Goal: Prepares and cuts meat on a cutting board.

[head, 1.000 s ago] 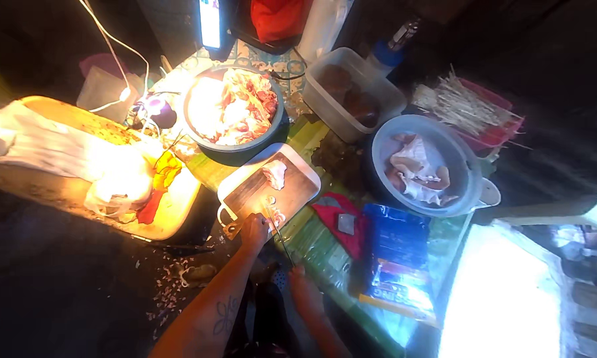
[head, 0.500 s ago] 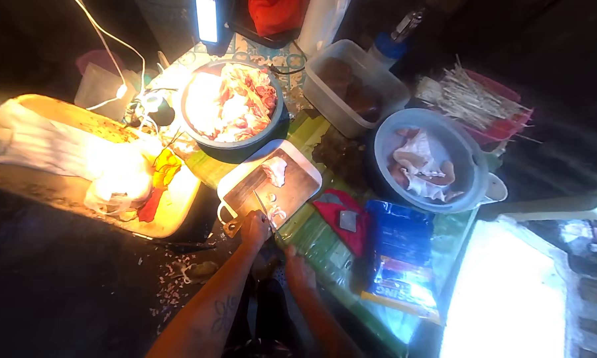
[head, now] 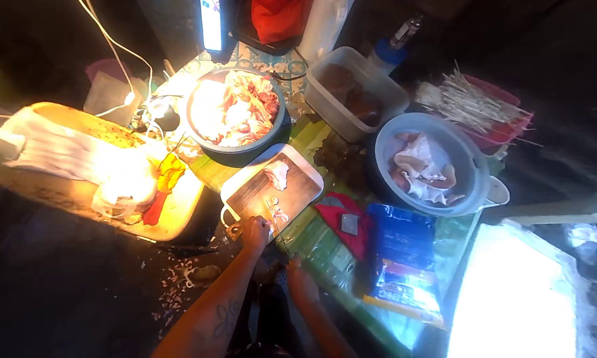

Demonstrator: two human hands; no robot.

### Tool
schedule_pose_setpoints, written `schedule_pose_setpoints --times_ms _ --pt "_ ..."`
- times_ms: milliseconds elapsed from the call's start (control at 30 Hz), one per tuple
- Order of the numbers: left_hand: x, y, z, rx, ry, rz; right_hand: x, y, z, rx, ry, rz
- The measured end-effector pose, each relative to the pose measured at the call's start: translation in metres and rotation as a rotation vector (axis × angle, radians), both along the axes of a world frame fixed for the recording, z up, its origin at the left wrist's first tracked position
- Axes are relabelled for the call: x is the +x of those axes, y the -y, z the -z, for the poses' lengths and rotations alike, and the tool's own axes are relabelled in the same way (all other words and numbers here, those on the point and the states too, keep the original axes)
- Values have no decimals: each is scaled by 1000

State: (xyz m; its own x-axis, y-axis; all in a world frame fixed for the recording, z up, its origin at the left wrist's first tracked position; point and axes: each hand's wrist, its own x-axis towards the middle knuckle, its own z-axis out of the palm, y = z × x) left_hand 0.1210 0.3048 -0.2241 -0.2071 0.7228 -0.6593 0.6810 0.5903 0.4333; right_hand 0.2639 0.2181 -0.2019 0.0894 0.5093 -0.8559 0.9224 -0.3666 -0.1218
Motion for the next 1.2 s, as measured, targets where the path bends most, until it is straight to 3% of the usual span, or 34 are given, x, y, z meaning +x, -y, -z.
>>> schedule_pose_setpoints --times_ms 167,433,633,867,1033,1200 --pt "3 -3 1 13 -18 20 -1 12 -27 22 125 -122" --pt "2 -1 4 43 -11 17 -36 -46 -1 22 122 -180" --pt "-3 -1 6 48 32 10 -1 13 -6 -35 173 -166" --pt "-5 10 -2 59 30 20 -19 -20 1 19 73 -82" --pt "-3 6 -4 12 0 14 9 13 -12 -11 -5 20" --pt "0 5 -3 18 -28 15 -6 8 -26 6 119 -164"
